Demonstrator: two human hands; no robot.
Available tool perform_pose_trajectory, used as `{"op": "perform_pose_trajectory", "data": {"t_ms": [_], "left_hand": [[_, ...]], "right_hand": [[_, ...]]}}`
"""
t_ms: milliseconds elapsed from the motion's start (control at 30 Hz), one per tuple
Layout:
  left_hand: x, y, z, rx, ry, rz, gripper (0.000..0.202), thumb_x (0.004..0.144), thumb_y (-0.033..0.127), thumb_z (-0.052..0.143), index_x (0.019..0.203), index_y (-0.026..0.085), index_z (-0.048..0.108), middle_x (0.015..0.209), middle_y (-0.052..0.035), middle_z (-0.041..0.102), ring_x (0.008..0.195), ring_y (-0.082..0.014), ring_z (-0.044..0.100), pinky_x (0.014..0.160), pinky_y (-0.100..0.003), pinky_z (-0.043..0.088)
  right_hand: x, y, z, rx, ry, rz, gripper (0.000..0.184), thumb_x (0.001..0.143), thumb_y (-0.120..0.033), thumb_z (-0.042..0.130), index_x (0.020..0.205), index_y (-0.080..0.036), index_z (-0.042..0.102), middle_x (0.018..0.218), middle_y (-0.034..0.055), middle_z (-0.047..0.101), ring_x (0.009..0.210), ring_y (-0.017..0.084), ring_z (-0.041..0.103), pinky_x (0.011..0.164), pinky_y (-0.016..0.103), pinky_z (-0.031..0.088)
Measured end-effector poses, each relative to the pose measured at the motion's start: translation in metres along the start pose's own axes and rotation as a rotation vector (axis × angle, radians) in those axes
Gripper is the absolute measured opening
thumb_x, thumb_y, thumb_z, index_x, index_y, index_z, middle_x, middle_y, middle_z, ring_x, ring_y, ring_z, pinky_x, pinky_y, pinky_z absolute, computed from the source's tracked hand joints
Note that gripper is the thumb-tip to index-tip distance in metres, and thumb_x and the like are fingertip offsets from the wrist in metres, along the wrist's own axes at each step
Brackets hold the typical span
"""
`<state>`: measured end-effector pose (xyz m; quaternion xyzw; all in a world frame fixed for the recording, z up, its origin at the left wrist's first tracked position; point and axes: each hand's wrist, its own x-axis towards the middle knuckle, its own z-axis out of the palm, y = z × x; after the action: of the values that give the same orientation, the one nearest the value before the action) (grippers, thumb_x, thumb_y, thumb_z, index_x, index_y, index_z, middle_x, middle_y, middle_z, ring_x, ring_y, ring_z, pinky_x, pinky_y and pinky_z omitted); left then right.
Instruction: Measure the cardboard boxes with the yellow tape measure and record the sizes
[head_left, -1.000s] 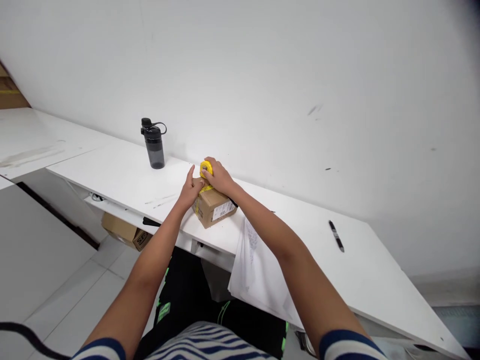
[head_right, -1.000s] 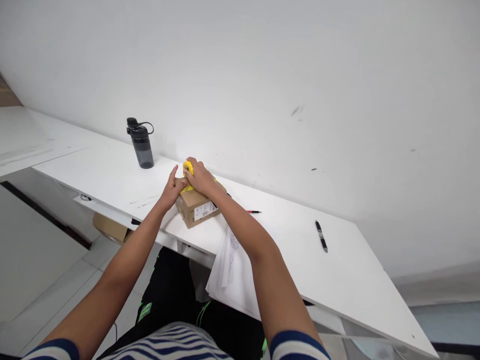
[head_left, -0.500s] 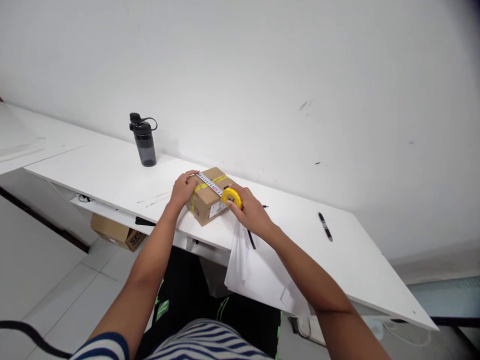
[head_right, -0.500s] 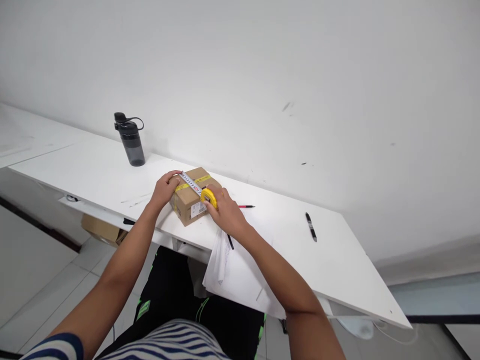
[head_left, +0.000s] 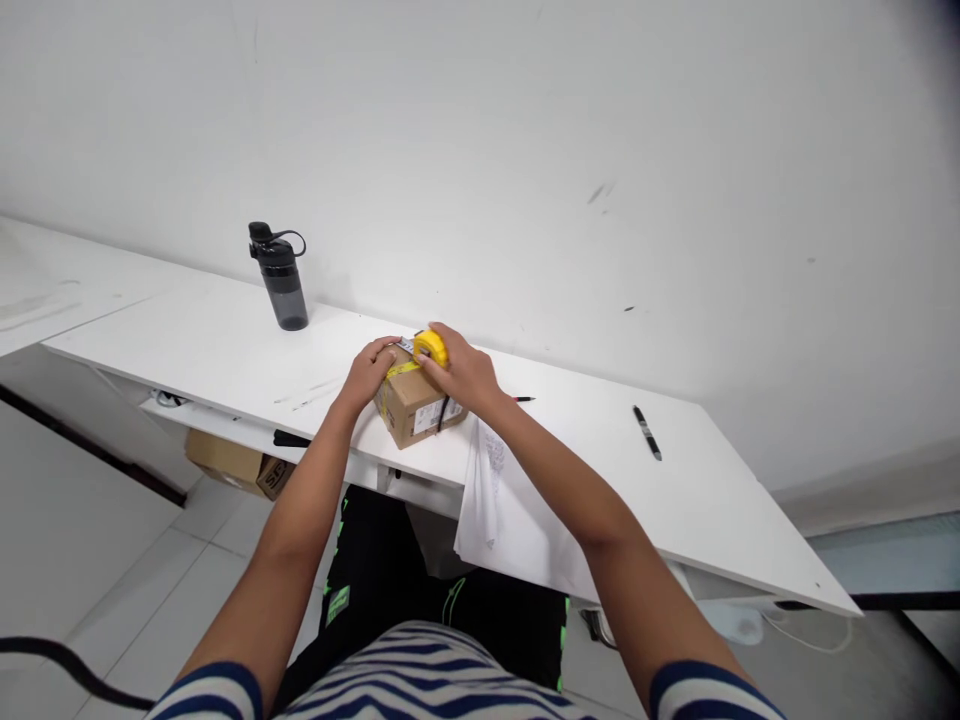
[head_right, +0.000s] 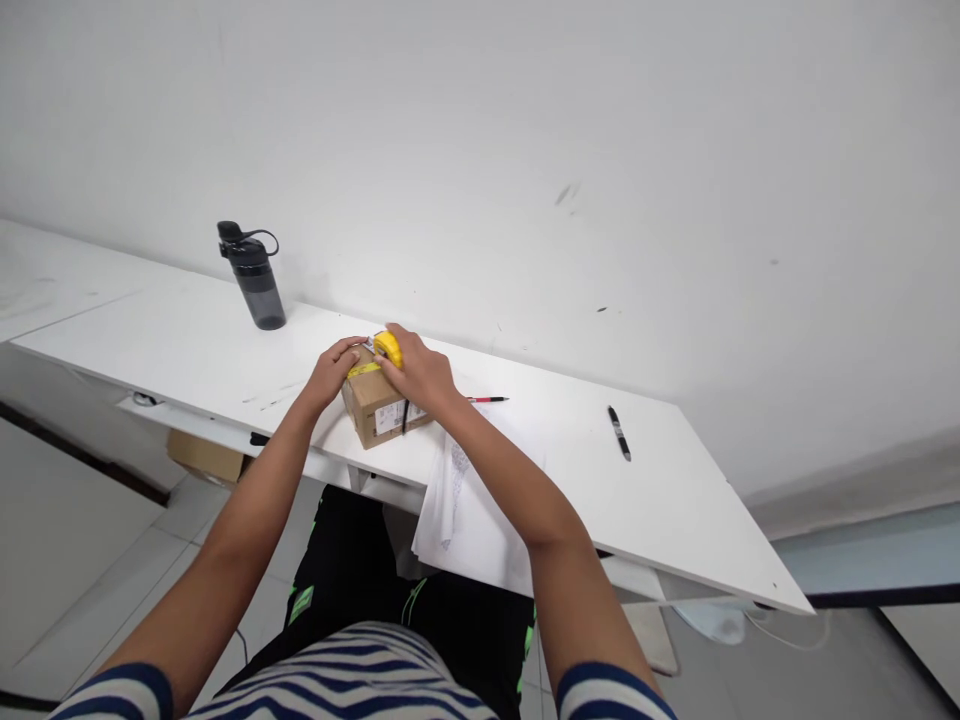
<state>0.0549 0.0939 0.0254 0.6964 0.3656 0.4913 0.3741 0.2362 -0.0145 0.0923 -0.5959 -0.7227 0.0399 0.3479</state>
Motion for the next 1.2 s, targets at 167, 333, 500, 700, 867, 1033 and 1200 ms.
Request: {"op": "perform_pose_trajectory", "data": {"t_ms": [167,333,500,700,867,1033,1200], "left_hand": [[-0.016,-0.001,-0.004,-0.124,0.049,-0.029,0.048,0.085,0.038,0.054,0.127,0.019,0.064,0.131,-0.0092,0.066,0.120,-0.0260,0.061,0.107,-0.043,0.047],[-0.057,-0.015,-0.032,-0.161,0.230,-0.011,0.053,0.090,0.050,0.053,0.133,0.020,0.060,0.140,-0.0113,0.059,0.130,-0.0269,0.055,0.111,-0.042,0.044],[-0.084,-0.042,-0.065,0.151,0.192,0.019,0.061,0.094,0.061,0.044,0.138,0.022,0.059,0.146,-0.0138,0.051,0.140,-0.0286,0.044,0.122,-0.051,0.028],[-0.085,-0.034,-0.068,0.095,0.272,-0.118,0.050,0.086,0.057,0.059,0.120,0.022,0.065,0.126,-0.0131,0.064,0.122,-0.0283,0.058,0.110,-0.052,0.043],[-0.091,0.007,-0.052,-0.293,0.184,-0.212,0.058,0.094,0.062,0.046,0.145,0.035,0.042,0.153,-0.0091,0.048,0.137,-0.0265,0.051,0.101,-0.044,0.051],[-0.091,0.020,-0.038,-0.276,0.151,-0.184,0.079,0.087,0.050,0.065,0.153,0.036,0.023,0.161,-0.0098,0.032,0.147,-0.0280,0.038,0.114,-0.045,0.042],[-0.088,0.018,-0.039,-0.275,0.085,-0.153,0.079,0.088,0.043,0.063,0.153,0.039,0.019,0.157,-0.0089,0.036,0.141,-0.0271,0.046,0.111,-0.045,0.046]], "right_hand": [[0.049,-0.019,0.021,-0.004,-0.063,-0.092,0.061,0.095,-0.048,0.046,0.149,-0.022,0.040,0.141,0.0151,0.057,0.116,0.035,0.062,0.097,0.054,0.050],[0.051,-0.024,-0.008,0.270,0.059,-0.129,0.065,0.093,-0.054,0.051,0.149,-0.027,0.033,0.139,0.0103,0.056,0.113,0.027,0.062,0.098,0.047,0.052],[0.045,-0.015,-0.021,0.577,-0.183,-0.172,0.074,0.085,-0.061,0.062,0.145,-0.029,0.032,0.127,0.0084,0.059,0.105,0.022,0.064,0.084,0.038,0.058],[0.046,-0.029,0.020,0.708,-0.397,-0.199,0.065,0.085,-0.054,0.065,0.139,-0.027,0.038,0.131,0.0067,0.059,0.113,0.020,0.061,0.098,0.039,0.054],[0.052,-0.047,0.028,0.670,-0.488,-0.235,0.067,0.085,-0.053,0.066,0.142,-0.030,0.039,0.133,0.0065,0.058,0.113,0.023,0.060,0.098,0.043,0.054],[0.054,-0.045,0.024,0.703,-0.550,-0.246,0.066,0.086,-0.051,0.066,0.143,-0.030,0.040,0.136,0.0068,0.058,0.115,0.022,0.060,0.098,0.042,0.054],[0.049,-0.038,0.031,0.758,-0.507,-0.239,0.069,0.086,-0.057,0.064,0.144,-0.031,0.037,0.136,0.0064,0.058,0.117,0.022,0.061,0.096,0.039,0.055]]}}
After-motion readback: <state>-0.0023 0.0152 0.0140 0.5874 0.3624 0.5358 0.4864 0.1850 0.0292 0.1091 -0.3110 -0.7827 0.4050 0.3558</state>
